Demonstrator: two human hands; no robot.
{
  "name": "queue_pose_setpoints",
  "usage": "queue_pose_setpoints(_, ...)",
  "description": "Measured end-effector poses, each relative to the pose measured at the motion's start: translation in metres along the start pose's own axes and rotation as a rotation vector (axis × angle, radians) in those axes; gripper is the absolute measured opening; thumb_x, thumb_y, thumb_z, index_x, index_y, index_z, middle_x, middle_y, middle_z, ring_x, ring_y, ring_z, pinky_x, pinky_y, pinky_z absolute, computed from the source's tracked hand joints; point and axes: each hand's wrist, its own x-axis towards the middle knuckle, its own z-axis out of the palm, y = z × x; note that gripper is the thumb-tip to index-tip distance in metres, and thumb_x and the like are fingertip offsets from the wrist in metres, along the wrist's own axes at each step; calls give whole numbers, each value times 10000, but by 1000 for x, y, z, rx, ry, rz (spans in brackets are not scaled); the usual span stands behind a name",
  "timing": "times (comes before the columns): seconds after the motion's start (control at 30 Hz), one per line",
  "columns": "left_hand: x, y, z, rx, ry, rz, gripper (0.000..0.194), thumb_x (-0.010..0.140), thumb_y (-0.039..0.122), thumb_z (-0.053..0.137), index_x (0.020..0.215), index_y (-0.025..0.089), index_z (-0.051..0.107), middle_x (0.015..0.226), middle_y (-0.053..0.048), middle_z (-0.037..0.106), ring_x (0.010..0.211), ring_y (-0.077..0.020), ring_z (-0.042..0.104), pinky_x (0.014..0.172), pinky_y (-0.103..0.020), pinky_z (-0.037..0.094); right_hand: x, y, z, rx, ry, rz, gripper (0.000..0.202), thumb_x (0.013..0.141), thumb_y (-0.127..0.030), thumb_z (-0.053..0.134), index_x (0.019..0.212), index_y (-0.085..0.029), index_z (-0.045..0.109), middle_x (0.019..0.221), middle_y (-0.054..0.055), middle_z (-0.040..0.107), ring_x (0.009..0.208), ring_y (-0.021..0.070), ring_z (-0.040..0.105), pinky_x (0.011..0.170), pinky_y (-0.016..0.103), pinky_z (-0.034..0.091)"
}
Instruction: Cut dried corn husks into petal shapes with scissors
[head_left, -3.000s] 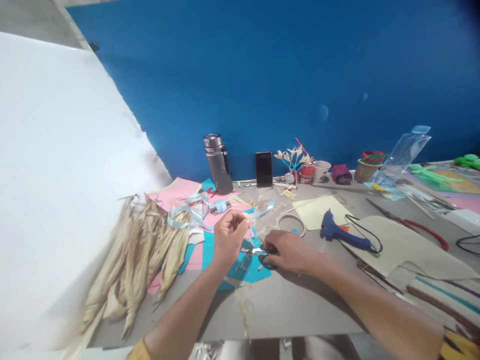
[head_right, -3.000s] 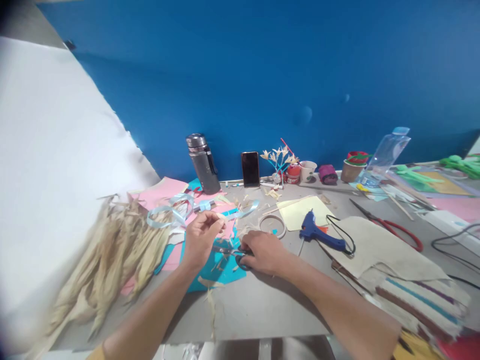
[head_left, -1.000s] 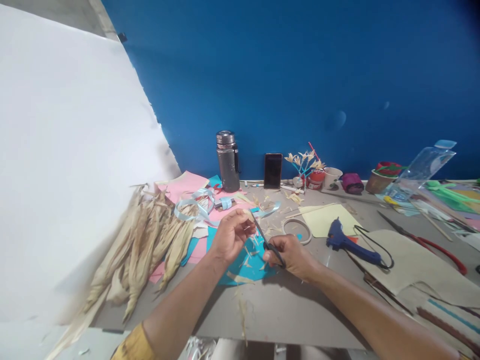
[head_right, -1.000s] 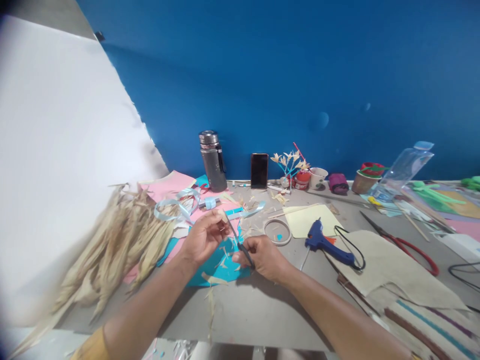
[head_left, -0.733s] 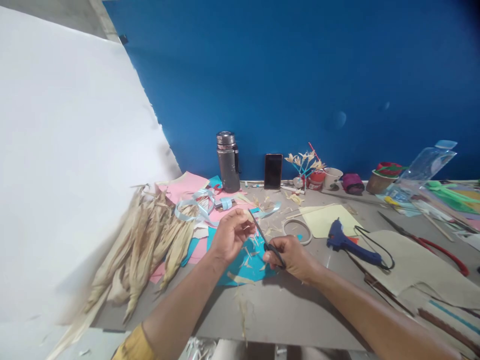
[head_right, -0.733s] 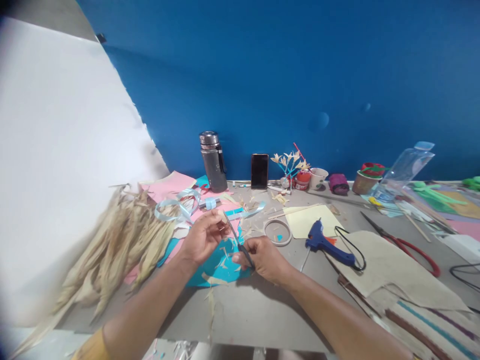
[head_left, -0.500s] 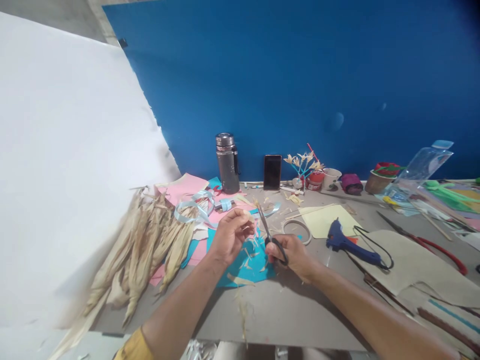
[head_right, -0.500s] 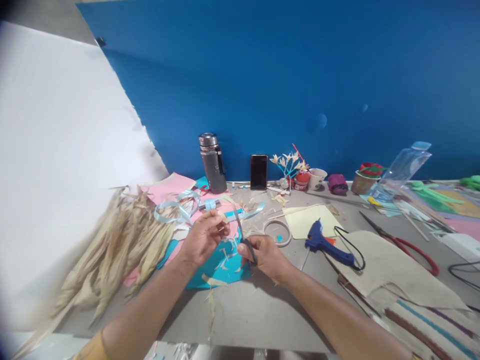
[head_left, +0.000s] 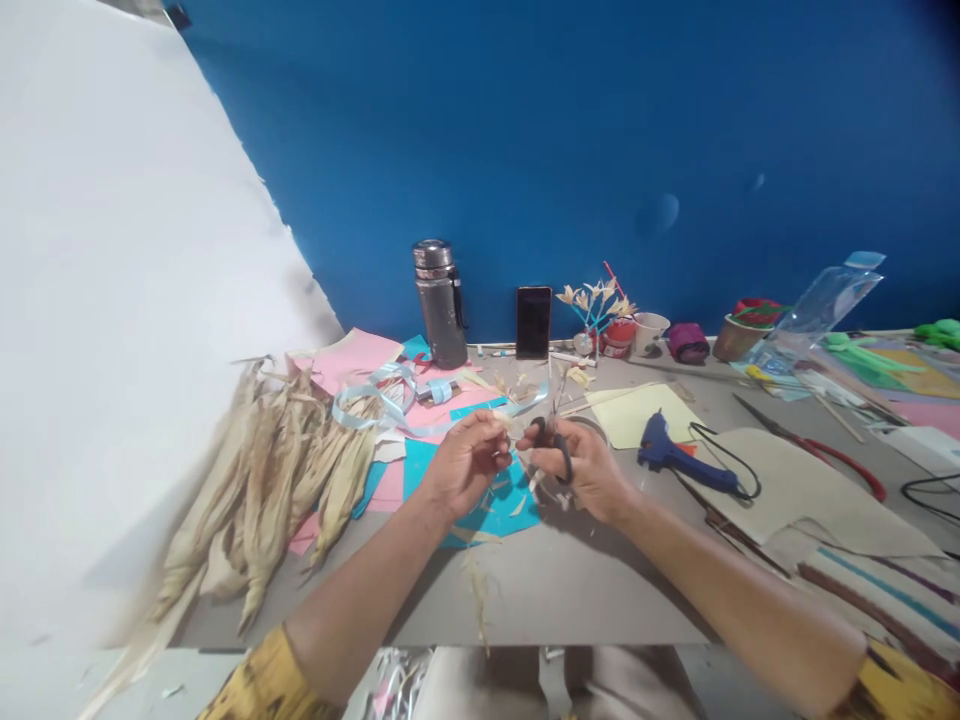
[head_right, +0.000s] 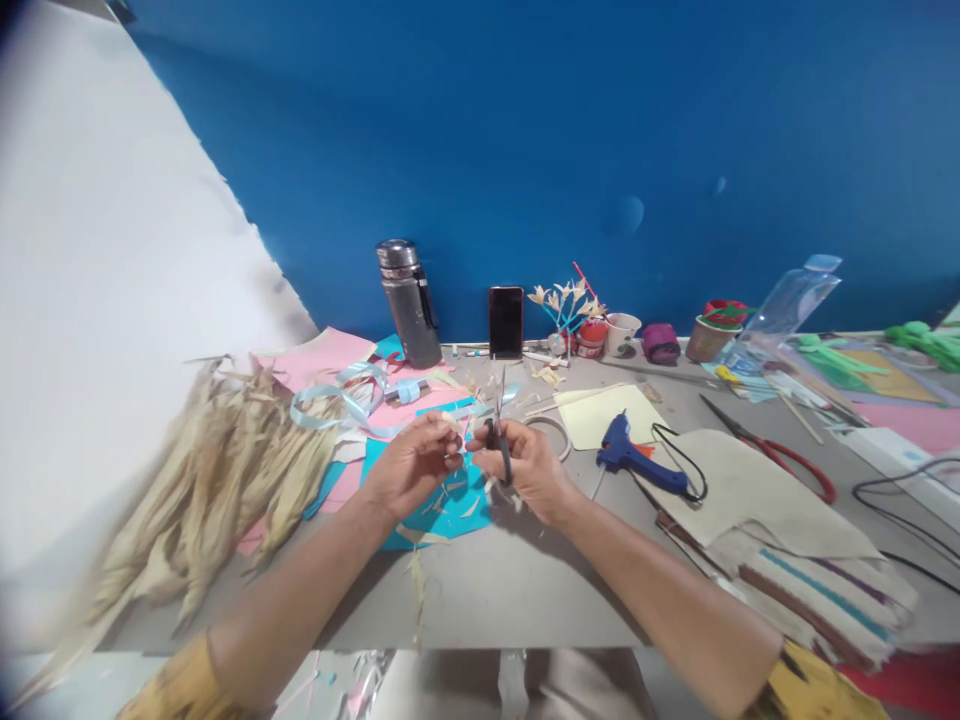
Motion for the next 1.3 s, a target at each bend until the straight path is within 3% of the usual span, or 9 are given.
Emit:
queue_pose_setpoints(0.27,-1,-15,5,62,-48,-83,231,613,169,798,706,165,587,611,29,571,557,-84,522,538,-208,415,1,-3,2,-8,112,-61,343,614,-352,811,821,-163,613,636,-34,554,522,79,442,487,219,371)
queue_pose_setpoints(0.47,0,-10,3,64,-56,-122,219,689,331,738,722,141,636,648,-27,603,586,-128,553,536,-246,430,0,-3,-1,-31,80,-50,347,614,-352,801,815,-162,590,622,-42,531,505,74,434,460,208,346)
queue_pose_setpoints(0.6,-3,-10,4,182,-104,-92,192,657,259,778,689,151,623,623,-5,582,567,-109,539,542,-229,410,0,-3,-2,-119,62,-77,356,608,-369,809,805,-164,595,652,-23,572,545,93,484,484,212,378)
queue_pose_setpoints(0.73,-4,-9,7,265,-53,25,200,632,229,805,667,155,622,638,9,578,592,-101,543,575,-224,420,6,2,-6,-178,120,-122,361,619,-397,796,826,-167,611,663,-18,585,579,114,517,515,222,401)
queue_pose_setpoints(0.9,-7,23,4,439,48,181,173,676,263,774,676,158,636,726,-31,651,707,-139,609,623,-228,459,15,4,-15,-329,224,-207,326,698,-420,722,870,-146,684,708,8,629,619,134,528,559,236,403)
queue_pose_setpoints(1.03,-2,70,6,668,87,289,163,684,260,763,704,160,635,729,-40,667,691,-140,604,608,-223,459,10,-2,-14,-656,67,-303,260,710,-408,735,728,-154,681,662,-5,615,611,124,497,554,229,324)
queue_pose_setpoints(1.13,8,95,20,814,104,447,151,668,215,755,752,171,637,680,-11,645,616,-126,572,570,-218,437,3,-5,-8,-926,-30,-213,322,671,-457,775,712,-164,646,668,12,649,606,142,527,540,244,268)
queue_pose_setpoints(1.3,30,104,53,907,59,622,229,634,122,737,846,186,678,715,8,648,646,-123,573,603,-208,426,-2,-4,-4,-1252,-118,-75,416,694,-318,724,1064,-157,623,817,89,728,713,233,643,562,270,258)
